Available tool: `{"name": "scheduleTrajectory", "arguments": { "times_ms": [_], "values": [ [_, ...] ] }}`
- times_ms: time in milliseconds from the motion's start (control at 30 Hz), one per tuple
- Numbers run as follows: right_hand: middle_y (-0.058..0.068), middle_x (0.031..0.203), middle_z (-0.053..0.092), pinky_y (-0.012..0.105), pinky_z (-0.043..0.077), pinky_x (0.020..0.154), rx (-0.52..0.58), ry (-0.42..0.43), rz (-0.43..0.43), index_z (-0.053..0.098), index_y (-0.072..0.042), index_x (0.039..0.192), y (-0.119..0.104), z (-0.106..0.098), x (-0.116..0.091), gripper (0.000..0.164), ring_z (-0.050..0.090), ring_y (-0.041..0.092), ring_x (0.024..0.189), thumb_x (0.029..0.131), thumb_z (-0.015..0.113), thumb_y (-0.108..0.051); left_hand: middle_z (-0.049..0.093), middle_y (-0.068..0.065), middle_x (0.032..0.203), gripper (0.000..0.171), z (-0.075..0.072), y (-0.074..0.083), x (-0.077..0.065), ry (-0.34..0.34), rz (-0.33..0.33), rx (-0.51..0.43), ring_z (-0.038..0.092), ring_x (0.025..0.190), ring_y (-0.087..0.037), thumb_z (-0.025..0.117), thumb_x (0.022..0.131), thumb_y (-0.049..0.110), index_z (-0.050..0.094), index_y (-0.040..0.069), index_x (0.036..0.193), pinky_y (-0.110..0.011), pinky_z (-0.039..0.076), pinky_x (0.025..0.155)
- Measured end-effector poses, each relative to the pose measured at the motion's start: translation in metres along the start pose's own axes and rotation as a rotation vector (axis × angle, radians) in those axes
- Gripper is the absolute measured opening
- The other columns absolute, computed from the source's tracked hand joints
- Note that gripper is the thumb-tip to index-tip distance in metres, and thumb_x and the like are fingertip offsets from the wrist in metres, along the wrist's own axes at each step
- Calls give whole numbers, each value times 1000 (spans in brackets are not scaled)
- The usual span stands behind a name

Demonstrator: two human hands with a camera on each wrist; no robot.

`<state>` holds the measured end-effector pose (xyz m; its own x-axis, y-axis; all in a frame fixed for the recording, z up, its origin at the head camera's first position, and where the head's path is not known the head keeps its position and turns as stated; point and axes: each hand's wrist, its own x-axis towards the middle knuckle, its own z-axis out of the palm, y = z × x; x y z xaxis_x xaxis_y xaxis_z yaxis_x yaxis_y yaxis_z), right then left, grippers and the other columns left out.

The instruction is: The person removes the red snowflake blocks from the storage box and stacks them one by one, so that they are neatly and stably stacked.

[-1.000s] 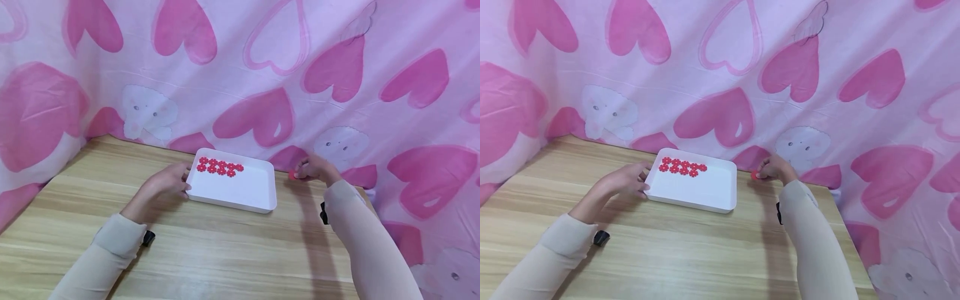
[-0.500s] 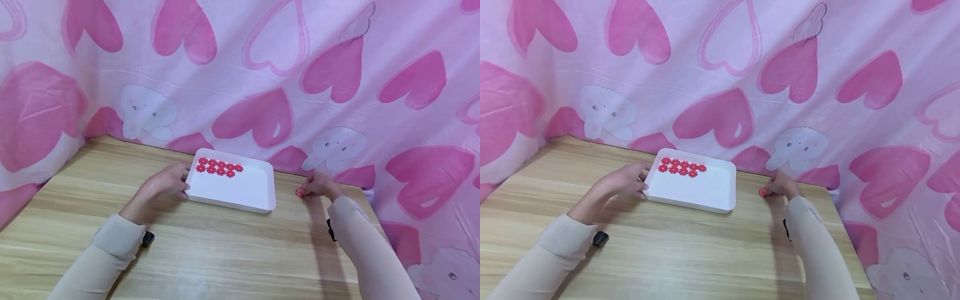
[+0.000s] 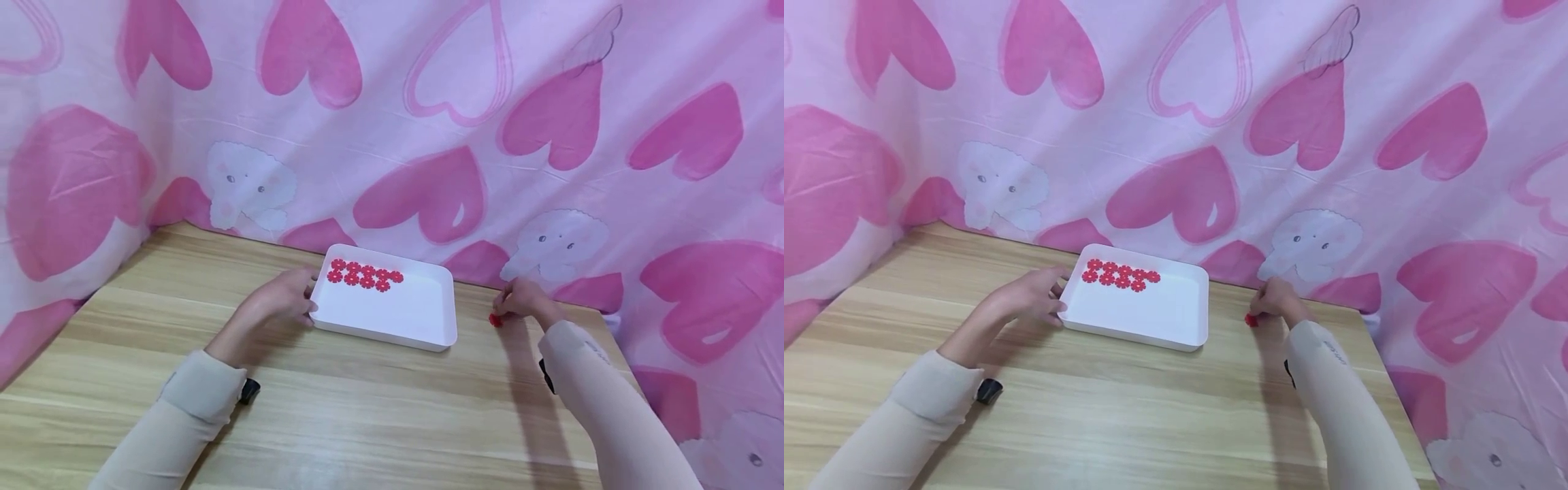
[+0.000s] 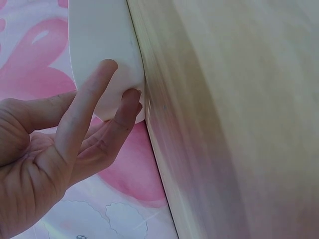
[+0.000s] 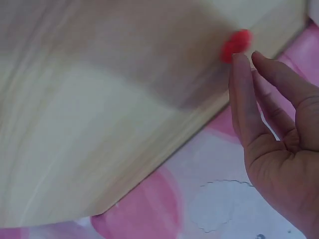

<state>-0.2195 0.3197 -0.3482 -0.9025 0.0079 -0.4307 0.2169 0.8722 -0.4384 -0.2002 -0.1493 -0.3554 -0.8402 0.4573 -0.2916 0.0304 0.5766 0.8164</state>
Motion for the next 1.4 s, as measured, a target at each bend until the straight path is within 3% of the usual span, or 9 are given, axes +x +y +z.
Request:
{"name": "scheduleTrajectory", "arguments": {
  "times_ms": [100,233,467,633,900,1200,1400],
  "values": [
    [19,92,79,36,71,82,36,4,-55,71,15,111,-13,-8,-1,25,77,17,77,95,76,-3,61,-31,138,57,0,-1,0,3,0,-4,70,99,-29,58,98,-14,42,-10,153,-39,70,79],
    [24,100,78,41,71,86,58,9,-105,69,16,115,-34,-18,0,29,79,21,81,93,74,-2,62,-31,136,57,-1,-1,0,6,5,-16,70,97,-28,57,98,-15,43,-10,152,-39,70,79],
    [18,105,74,47,68,96,25,14,-121,72,10,117,-74,-23,4,28,75,26,89,96,75,-8,61,-29,138,61,-1,-3,-2,9,-12,-36,68,100,-29,59,99,-13,40,-8,157,-39,70,81],
    [13,96,72,47,67,98,21,10,-118,72,6,109,-94,-16,8,21,71,27,88,98,74,-12,62,-28,138,60,-1,-4,-3,19,-25,-46,67,101,-29,59,99,-13,42,-6,156,-39,70,82],
    [18,111,77,45,66,101,12,-6,-100,74,2,125,-115,-3,18,32,76,32,95,99,78,-16,65,-25,133,56,2,-3,-1,22,-34,-21,67,100,-28,59,99,-12,46,-6,153,-38,70,80],
    [26,120,76,40,67,98,48,-20,-108,70,4,132,-137,7,22,40,80,28,94,98,79,-16,64,-26,132,56,-2,0,0,15,-25,8,67,99,-28,58,99,-12,44,-7,154,-38,70,81],
    [23,122,77,38,68,95,73,-34,-61,70,2,135,-147,20,33,42,81,26,95,98,80,-14,64,-27,132,56,0,0,2,14,-20,30,69,97,-28,59,99,-14,45,-8,153,-37,70,78]
  ]
}}
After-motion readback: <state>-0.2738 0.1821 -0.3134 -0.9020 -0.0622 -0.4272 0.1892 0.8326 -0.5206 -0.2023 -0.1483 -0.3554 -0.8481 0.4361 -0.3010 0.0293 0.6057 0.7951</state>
